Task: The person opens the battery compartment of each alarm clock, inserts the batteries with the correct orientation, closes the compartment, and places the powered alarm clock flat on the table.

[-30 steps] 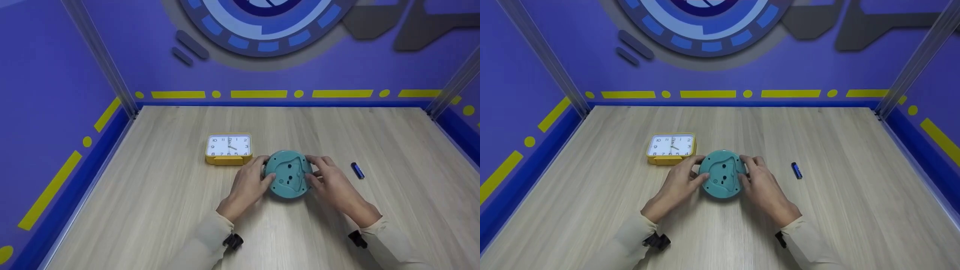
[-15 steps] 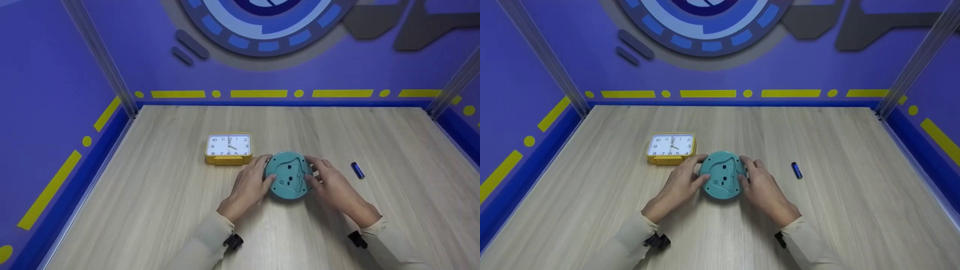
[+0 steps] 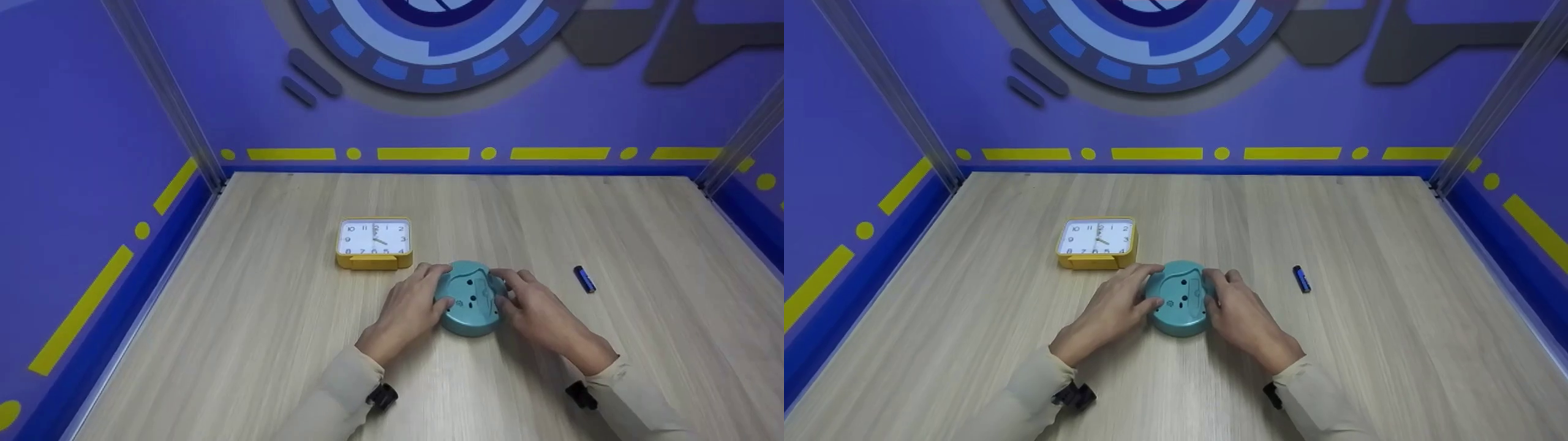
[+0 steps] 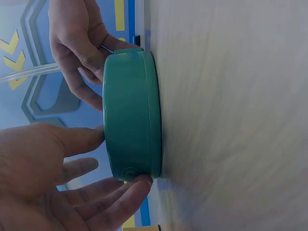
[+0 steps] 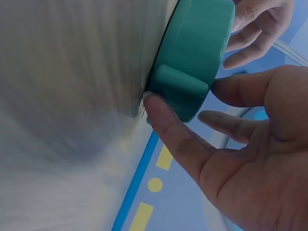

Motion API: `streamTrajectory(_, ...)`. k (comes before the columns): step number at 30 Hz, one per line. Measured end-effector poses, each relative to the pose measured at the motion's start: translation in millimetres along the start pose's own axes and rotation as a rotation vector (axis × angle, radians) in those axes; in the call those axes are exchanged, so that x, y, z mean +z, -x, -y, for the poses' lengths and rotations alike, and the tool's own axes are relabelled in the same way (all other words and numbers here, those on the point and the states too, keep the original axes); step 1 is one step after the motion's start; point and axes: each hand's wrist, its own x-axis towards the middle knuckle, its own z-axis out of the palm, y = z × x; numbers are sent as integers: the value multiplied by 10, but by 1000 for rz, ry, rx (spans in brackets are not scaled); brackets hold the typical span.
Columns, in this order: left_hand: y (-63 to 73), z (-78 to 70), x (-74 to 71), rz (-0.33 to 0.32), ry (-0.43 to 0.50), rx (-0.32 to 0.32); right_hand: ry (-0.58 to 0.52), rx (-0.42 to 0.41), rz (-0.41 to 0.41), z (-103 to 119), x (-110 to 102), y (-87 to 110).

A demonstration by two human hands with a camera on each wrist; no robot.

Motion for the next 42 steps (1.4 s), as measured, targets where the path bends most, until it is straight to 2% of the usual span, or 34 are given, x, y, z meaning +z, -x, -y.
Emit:
streamTrajectory(13,7,-32,-30,56,-7,-56,-12,18,21,11,-15,1)
streamTrajectory(22,0,-34,-29,66,7,-79,10,9,3,2,-3,-9)
streamTrajectory(25,3,-33,-35,71,11,-76,5,-8,-4,3,0,-9)
streamTrajectory(33,1,-35,-38,79,-22,-61,16,13,8,10,10,-6)
streamTrajectory(42,11,-23,-25,71,-15,-49,32,32,31,-9,32,-19)
